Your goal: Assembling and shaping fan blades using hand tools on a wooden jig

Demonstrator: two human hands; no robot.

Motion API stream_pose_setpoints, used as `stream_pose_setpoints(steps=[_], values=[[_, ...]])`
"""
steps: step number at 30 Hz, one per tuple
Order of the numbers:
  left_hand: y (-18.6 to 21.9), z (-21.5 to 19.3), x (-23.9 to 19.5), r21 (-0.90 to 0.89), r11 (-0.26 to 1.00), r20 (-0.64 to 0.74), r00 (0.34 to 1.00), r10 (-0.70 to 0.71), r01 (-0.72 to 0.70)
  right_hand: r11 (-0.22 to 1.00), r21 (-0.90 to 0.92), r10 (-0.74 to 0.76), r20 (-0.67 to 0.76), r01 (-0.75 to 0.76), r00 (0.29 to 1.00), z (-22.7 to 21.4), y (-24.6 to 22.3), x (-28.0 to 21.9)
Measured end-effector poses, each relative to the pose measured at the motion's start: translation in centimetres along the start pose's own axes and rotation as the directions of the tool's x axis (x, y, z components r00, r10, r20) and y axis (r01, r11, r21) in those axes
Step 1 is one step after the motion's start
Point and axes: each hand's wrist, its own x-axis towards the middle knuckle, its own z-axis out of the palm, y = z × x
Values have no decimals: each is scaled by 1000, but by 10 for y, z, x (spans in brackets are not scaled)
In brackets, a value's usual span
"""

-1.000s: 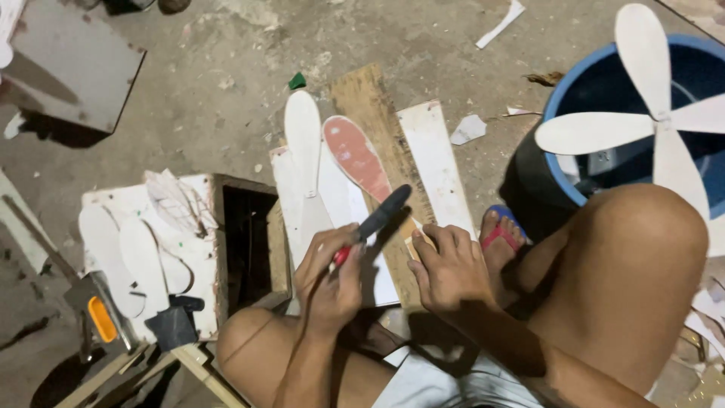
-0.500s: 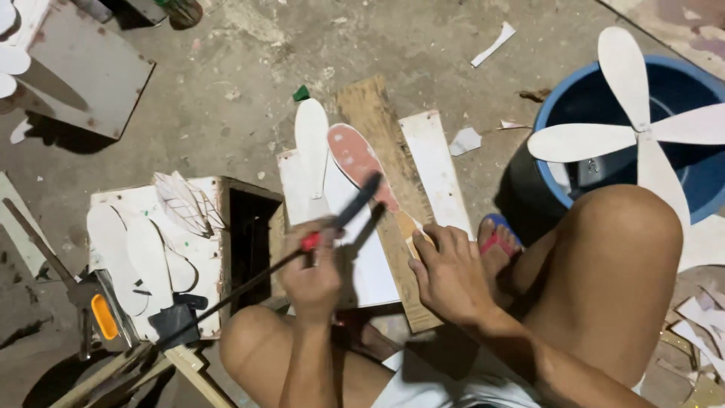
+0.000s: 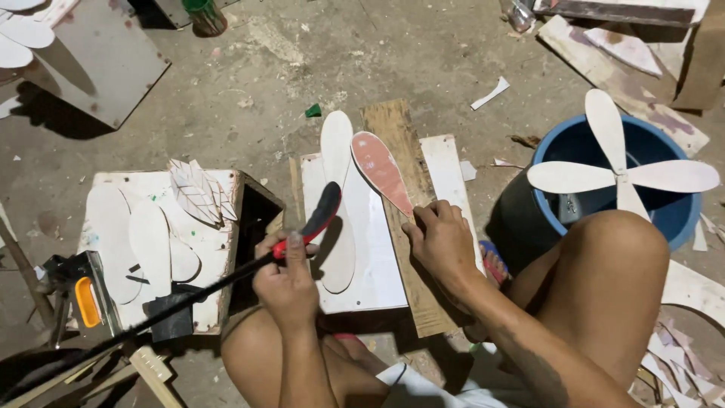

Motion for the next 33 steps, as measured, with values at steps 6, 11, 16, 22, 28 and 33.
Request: stream_pose_setpoints(steps=[6, 11, 16, 22, 28, 33], values=[[3, 42, -17, -12, 972, 372, 901, 223, -235, 998, 66, 23, -69, -18, 997, 10, 3, -4], [22, 60, -21, -85, 952, 458, 837, 300, -294, 999, 46, -10, -89, 15, 996, 7, 1, -8], [28, 59, -18, -12, 959, 464, 848, 255, -282, 1000, 4, -27, -62, 27, 998, -9, -10, -8], [15, 60, -20, 64, 953, 521, 825, 220, -295, 1000, 12, -18, -41, 19, 999, 0, -4, -6], [10, 63, -27, 136, 942, 565, 805, 180, -306, 999, 45, -3, -53, 5, 999, 7, -3, -8], [24, 64, -19, 30, 940, 465, 837, 287, -339, 999, 27, -15, -71, 17, 997, 6, -2, -4]])
